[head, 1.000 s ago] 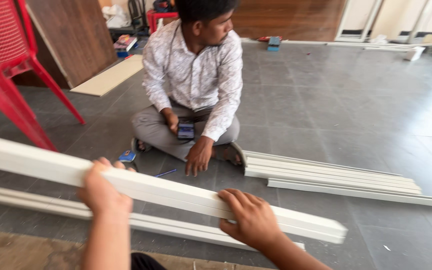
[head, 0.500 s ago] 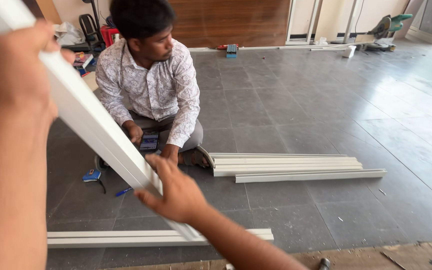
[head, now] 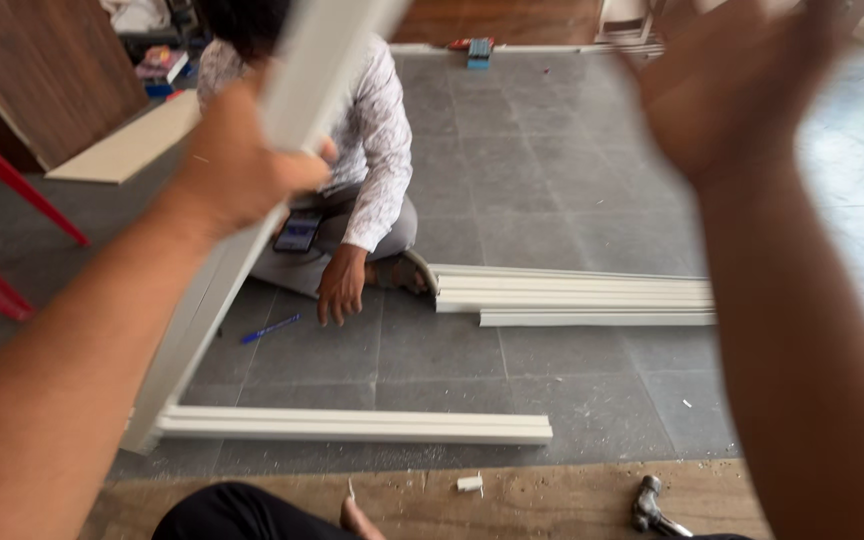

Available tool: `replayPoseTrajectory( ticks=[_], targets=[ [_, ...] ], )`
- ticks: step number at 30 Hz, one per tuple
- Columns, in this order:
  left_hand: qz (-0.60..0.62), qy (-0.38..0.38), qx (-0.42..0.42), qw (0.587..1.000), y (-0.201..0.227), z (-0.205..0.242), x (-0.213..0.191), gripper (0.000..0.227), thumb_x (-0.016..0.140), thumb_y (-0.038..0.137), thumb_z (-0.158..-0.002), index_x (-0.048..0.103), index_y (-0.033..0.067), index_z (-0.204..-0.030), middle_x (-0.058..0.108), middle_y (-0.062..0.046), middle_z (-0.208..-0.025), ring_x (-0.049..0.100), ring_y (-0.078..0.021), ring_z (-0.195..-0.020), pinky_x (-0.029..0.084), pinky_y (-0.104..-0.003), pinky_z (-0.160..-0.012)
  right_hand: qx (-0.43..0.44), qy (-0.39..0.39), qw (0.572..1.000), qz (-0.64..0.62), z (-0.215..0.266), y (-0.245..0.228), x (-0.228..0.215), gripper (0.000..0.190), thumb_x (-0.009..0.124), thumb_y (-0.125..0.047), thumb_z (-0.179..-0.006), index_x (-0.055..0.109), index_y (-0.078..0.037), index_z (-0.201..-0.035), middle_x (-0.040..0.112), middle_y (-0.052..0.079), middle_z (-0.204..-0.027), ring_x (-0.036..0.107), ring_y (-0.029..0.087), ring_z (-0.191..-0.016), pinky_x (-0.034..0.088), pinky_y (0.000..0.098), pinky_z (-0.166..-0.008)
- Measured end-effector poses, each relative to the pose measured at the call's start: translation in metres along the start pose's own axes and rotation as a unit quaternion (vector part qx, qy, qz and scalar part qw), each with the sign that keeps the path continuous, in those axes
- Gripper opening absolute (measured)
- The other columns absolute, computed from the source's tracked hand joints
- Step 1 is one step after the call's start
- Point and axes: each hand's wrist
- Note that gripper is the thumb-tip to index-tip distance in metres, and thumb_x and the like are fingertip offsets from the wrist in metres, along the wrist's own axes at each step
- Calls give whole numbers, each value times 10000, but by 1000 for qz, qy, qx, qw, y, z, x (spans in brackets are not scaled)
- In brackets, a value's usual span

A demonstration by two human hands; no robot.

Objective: The person sits on the floor and uses a hammer to tap metal clips onto the ends of white plastic moldings. They repeatedly pick up a molding, place a clip, and hammer it into place, then set the molding aside.

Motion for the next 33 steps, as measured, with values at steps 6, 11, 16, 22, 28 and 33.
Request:
replayPoseTrajectory(
  ticks=[6,11,16,22,28,33],
  targets=[
    [-200,-211,-61,955,-35,56,52,606,776,203,-586,646,98,-1169,766,-185,-950,758,-314,-871,589,-432,-771,0,204,912,-356,42,-6,-124,614,285,-534,-1172,312,-68,-1570,381,143,-1556,363,333,-1444,276,548,-1202],
    [-288,-396,-188,851,-91,112,69,623,783,221,-619,629,244,-1222,773,-75,-1051,763,-264,-959,594,-409,-872,67,555,817,-141,213,35,-138,625,380,-589,-1047,486,-97,-1417,697,89,-1180,646,270,-1133,546,495,-1068],
    [-343,-416,-214,815,-145,176,74,560,730,147,-672,683,288,-1212,767,-40,-1098,714,-254,-1070,588,-426,-891,143,695,679,-189,337,130,-50,439,497,-562,-1057,532,-168,-865,550,8,-732,585,179,-749,574,444,-829],
    [-290,-361,-231,856,-165,232,132,544,743,133,-633,706,273,-1158,753,-17,-1142,689,-248,-1111,555,-422,-927,248,767,566,-175,341,184,66,552,614,-532,-978,490,-79,-1267,628,102,-1094,656,289,-1070,572,550,-1001],
    [-308,-388,-269,826,-197,261,170,564,693,90,-723,679,280,-1254,736,-18,-1197,688,-235,-1140,554,-419,-954,318,756,532,-211,339,210,108,707,586,-540,-936,339,-169,-1485,631,135,-1323,585,386,-1255,432,601,-1057],
    [-379,-400,-335,764,-245,295,111,578,662,65,-794,638,317,-1313,684,62,-1324,621,-172,-1260,457,-474,-1095,236,795,532,-173,350,145,48,637,631,-475,-948,434,-144,-1456,659,79,-1307,698,312,-1192,530,566,-1004]
  ],
)
Point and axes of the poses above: each hand's wrist, its own z-axis away from the middle knuckle, its own x-axis out of the palm, y = z × x
